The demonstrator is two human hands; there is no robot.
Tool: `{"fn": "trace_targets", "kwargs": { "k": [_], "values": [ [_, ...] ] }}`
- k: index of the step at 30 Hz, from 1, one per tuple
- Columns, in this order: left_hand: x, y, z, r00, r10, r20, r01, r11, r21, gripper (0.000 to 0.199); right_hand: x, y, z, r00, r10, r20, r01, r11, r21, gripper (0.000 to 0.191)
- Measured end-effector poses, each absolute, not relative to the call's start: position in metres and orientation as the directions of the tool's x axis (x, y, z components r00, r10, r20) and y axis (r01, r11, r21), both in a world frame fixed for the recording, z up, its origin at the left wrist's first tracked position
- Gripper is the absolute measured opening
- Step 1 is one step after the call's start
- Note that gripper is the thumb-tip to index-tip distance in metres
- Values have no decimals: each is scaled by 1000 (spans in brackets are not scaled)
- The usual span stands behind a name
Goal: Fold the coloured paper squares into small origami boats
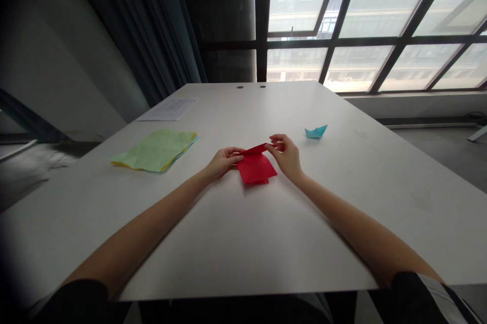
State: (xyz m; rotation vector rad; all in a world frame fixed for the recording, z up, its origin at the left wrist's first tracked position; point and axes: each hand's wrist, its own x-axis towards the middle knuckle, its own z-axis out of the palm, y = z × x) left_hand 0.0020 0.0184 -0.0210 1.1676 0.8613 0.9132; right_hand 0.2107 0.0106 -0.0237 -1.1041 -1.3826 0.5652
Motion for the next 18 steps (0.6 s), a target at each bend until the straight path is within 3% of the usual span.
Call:
{"fn": "trace_targets", "kwargs": {
  "k": [6, 11, 18],
  "values": [
    [4, 17, -23, 461, 878, -131, -162, 228, 960, 31, 215, 18, -30, 199, 898, 393, 185, 360, -914, 33],
    [5, 18, -28, 483, 866, -127, -185, 243, 952, 35, 213, 15, -29, 100, 924, 368, 237, 337, -911, 28],
    [5, 21, -32, 485, 867, -115, -173, 225, 959, 42, 213, 12, -29, 97, 918, 385, 345, 332, -878, 32]
  ]
}}
